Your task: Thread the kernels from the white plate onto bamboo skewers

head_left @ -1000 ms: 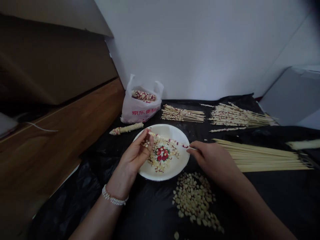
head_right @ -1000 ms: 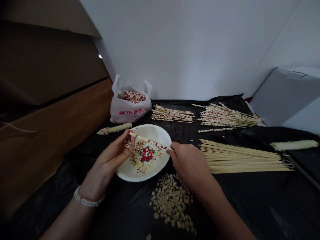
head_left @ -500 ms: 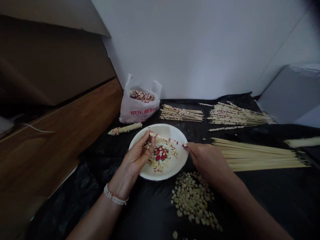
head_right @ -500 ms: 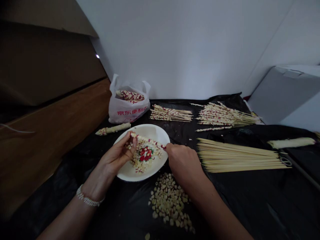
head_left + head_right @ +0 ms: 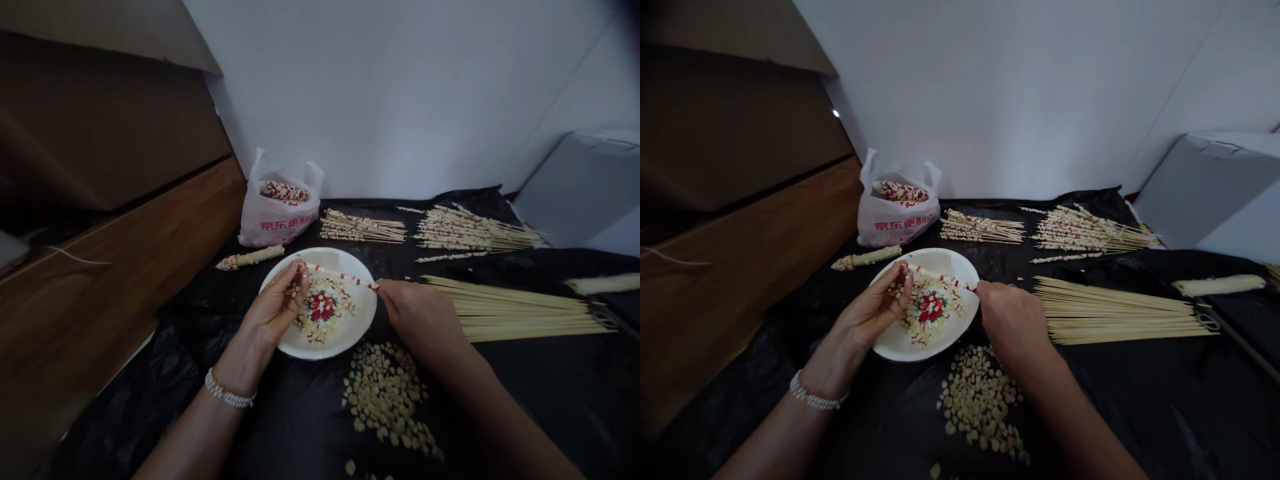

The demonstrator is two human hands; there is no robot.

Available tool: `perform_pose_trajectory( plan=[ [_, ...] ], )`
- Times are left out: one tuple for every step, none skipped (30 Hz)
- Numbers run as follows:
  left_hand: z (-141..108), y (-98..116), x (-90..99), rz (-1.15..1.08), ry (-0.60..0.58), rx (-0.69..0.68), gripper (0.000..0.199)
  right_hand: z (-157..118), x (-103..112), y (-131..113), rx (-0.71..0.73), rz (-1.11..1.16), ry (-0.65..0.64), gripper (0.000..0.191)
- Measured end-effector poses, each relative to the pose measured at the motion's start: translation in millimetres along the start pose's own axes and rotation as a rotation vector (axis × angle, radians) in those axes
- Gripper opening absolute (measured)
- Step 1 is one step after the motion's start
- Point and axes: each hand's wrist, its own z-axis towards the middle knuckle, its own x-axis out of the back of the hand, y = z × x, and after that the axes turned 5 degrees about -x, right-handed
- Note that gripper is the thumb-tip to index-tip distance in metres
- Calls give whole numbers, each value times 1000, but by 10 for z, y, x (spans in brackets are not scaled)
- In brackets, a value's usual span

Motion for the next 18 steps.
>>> perform_pose_trajectory(
  plan=[
    [0,1,4,12,-16,-1,12,-1,1,18,-5,-11,22,25],
    [-1,0,7,27,-29,3,12,-2,-3,32,-3,-13,43,24],
    [-3,-5,7,45,-37,9,12,-5,-10,42,7,-7,75,20],
    [-6,-13,6,63,-43,17,11,-7,-18,47,26,7,120,16],
    [-11,-25,4,81,-48,23,10,-11,-27,46,52,20,175,22],
    [-17,-40,3,98,-53,26,9,-14,-34,38,88,29,236,36],
    [-23,-59,1,112,-62,29,9,-17,-39,24,129,32,291,50],
    [-31,-78,1,123,-74,35,10,-21,-42,4,173,28,332,59],
    [-41,-99,0,129,-88,40,10,-24,-45,-21,215,19,355,62],
    [-53,-119,0,136,-108,55,10,-28,-48,-50,251,9,368,62],
    [-68,-137,0,145,-132,71,10,-34,-54,-82,280,1,374,60],
    [-83,-154,-2,156,-163,92,9,-41,-63,-113,302,-5,381,55],
    [-100,-167,-4,166,-193,116,8,-50,-76,-141,322,-10,390,49],
    [-116,-177,-7,172,-218,138,7,-60,-92,-165,342,-15,396,43],
    [-131,-183,-10,173,-237,157,7,-70,-109,-183,357,-15,407,38],
    [-142,-186,-13,167,-246,171,7,-81,-126,-195,365,-10,412,35],
    [-149,-187,-16,155,-243,179,7,-91,-141,-201,364,-5,417,34],
    [-153,-184,-17,139,-238,184,8,-100,-153,-202,351,-1,422,35]
  ],
)
